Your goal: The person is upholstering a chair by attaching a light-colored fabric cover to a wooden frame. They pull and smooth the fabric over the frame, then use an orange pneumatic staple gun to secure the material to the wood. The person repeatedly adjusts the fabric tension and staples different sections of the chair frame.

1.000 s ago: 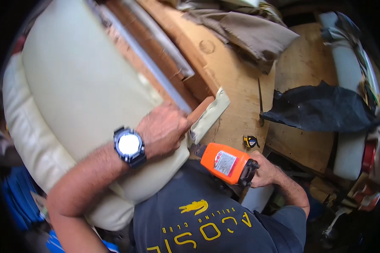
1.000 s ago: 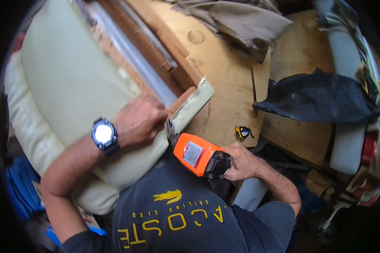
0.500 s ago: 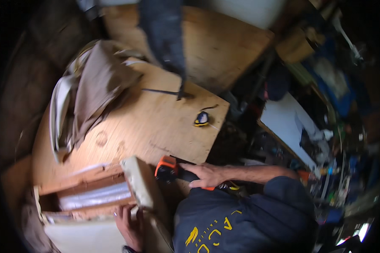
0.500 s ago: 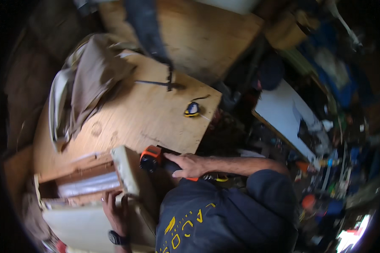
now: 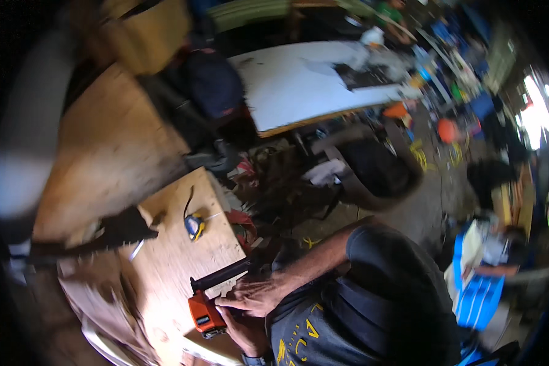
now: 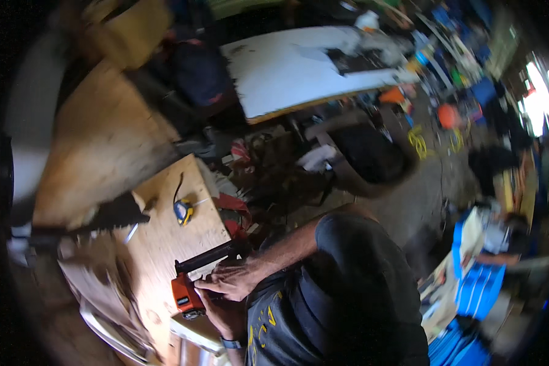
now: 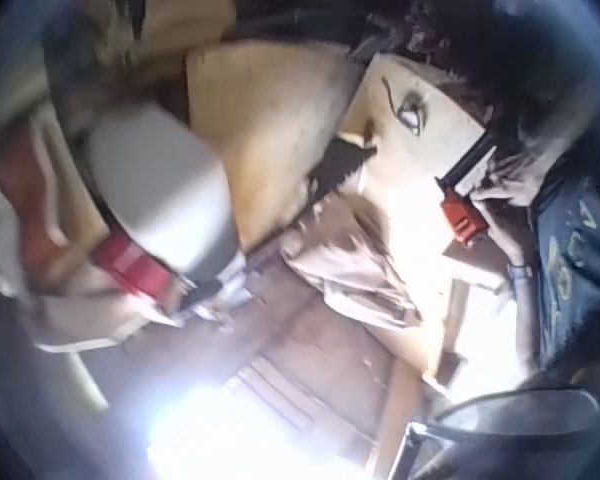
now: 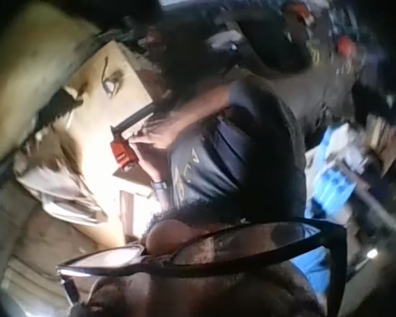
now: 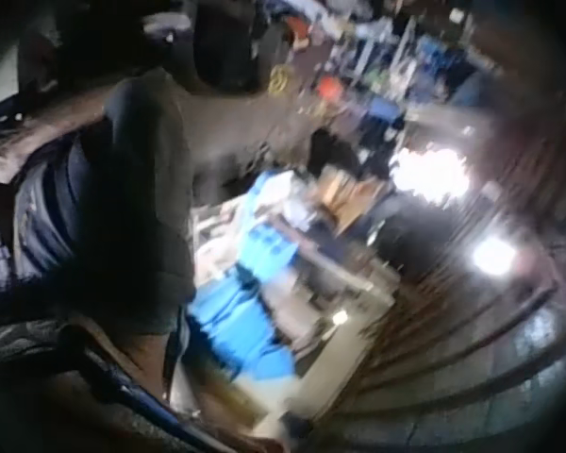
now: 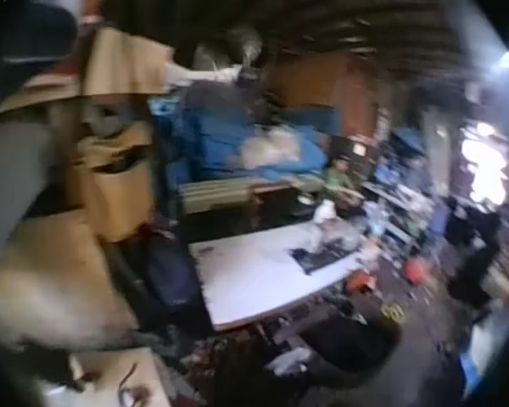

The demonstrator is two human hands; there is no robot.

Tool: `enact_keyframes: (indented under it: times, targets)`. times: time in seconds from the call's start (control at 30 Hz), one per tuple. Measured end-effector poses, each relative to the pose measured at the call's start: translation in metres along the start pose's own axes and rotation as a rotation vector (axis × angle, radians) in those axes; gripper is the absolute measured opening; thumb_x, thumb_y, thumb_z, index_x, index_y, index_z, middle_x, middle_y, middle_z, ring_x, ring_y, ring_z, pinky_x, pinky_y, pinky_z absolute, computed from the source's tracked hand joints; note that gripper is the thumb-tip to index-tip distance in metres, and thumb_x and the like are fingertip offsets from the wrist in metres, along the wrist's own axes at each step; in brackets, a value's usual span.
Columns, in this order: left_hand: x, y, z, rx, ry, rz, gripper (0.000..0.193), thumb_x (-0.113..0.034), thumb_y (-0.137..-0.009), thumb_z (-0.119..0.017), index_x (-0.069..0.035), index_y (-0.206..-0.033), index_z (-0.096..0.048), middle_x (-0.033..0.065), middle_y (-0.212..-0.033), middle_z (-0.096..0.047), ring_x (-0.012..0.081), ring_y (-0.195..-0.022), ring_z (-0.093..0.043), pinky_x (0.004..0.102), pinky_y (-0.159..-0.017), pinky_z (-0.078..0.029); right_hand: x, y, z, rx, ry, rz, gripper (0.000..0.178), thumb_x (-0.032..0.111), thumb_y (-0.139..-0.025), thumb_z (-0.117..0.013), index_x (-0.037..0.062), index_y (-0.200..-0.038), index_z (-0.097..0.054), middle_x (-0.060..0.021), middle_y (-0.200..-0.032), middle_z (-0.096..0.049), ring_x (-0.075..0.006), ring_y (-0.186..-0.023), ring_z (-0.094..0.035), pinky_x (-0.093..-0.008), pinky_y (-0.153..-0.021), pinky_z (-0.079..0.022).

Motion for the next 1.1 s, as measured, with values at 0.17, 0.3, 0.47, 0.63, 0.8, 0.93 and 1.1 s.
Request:
enact_keyframes:
  times: [0.17, 0.3, 0.47, 0.63, 0.8, 0.93, 1.1]
  targets:
    - [0.014, 0.01, -0.015, 0.02, -0.456, -0.15, 0.061, -0.046, -0.109, -0.052, 0.003, -0.146, -0.051, 0.0156, -0.132, -0.067, 0.0251, -0.12, -0.064, 0.0408, -0.111, -0.047, 0.009, 0.079, 0.074, -0.335, 0.084, 0.041, 0.04, 0.039, -0.087, -0.076, 0.0011, -0.095, -0.066, -0.0173, -0.092, -0.07, -0.0322, -0.092, -0.066, -0.0464, -0.079, -0.056]
    - [0.041, 0.018, -0.032, 0.189, -0.411, -0.08, 0.052, -0.047, -0.107, -0.054, 0.0, -0.129, -0.062, 0.0121, -0.124, -0.068, 0.0245, -0.116, -0.064, 0.043, -0.107, -0.047, -0.037, 0.167, 0.08, -0.706, 0.245, -0.19, 0.061, 0.044, -0.09, -0.075, -0.0012, -0.128, -0.059, -0.0196, -0.104, -0.068, -0.0367, -0.104, -0.066, -0.049, -0.087, -0.057]
    - [0.073, 0.044, -0.067, 0.353, -0.519, -0.054, 0.046, -0.04, -0.104, -0.062, -0.002, -0.129, -0.061, 0.0115, -0.124, -0.067, 0.0246, -0.113, -0.065, 0.0444, -0.103, -0.05, -0.043, 0.229, 0.05, -0.541, 0.001, -0.496, 0.057, 0.031, -0.087, -0.077, 0.0001, -0.122, -0.045, -0.026, -0.085, -0.066, -0.0434, -0.075, -0.07, -0.053, -0.064, -0.056]
    - [0.129, 0.068, -0.113, 0.533, -0.477, -0.058, 0.04, -0.031, -0.101, -0.063, -0.006, -0.132, -0.06, 0.009, -0.125, -0.067, 0.0251, -0.111, -0.066, 0.0465, -0.103, -0.05, -0.014, 0.32, 0.049, -0.805, 0.086, -0.489, 0.055, 0.027, -0.086, -0.077, 0.0004, -0.121, -0.043, -0.0251, -0.092, -0.065, -0.0453, -0.074, -0.069, -0.055, -0.063, -0.056]
    - [0.201, 0.081, -0.16, 0.615, -0.562, 0.048, 0.039, -0.038, -0.101, -0.057, -0.006, -0.122, -0.062, 0.0093, -0.111, -0.069, 0.024, -0.102, -0.066, 0.0397, -0.091, -0.051, 0.002, 0.411, 0.044, -0.932, 0.159, -0.652, 0.055, 0.025, -0.085, -0.077, -0.0014, -0.121, -0.045, -0.0231, -0.103, -0.063, -0.0447, -0.09, -0.07, -0.0511, -0.073, -0.059]
    - [0.278, 0.084, -0.191, 0.674, -0.473, 0.208, 0.04, -0.044, -0.102, -0.058, -0.007, -0.116, -0.062, 0.0078, -0.102, -0.068, 0.0226, -0.095, -0.066, 0.0388, -0.089, -0.052, 0.015, 0.486, 0.039, -1.035, 0.191, -0.858, 0.055, 0.02, -0.082, -0.077, -0.0013, -0.124, -0.048, -0.0214, -0.108, -0.062, -0.0425, -0.095, -0.069, -0.0516, -0.079, -0.057]
    - [0.338, 0.088, -0.234, 0.734, -0.614, 0.153, 0.05, -0.052, -0.103, -0.058, -0.006, -0.119, -0.06, 0.0057, -0.1, -0.063, 0.02, -0.094, -0.061, 0.037, -0.09, -0.051, 0.021, 0.557, 0.036, -1.11, 0.323, -1.038, 0.053, 0.023, -0.08, -0.078, -0.0016, -0.117, -0.05, -0.0195, -0.106, -0.063, -0.0391, -0.091, -0.069, -0.0506, -0.077, -0.057]
Point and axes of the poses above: each hand's wrist, its own y-axis away from the middle knuckle, its own z-axis out of the back of the hand, x = y × z, the point moved 9 cm from there along -y, towards the middle knuckle
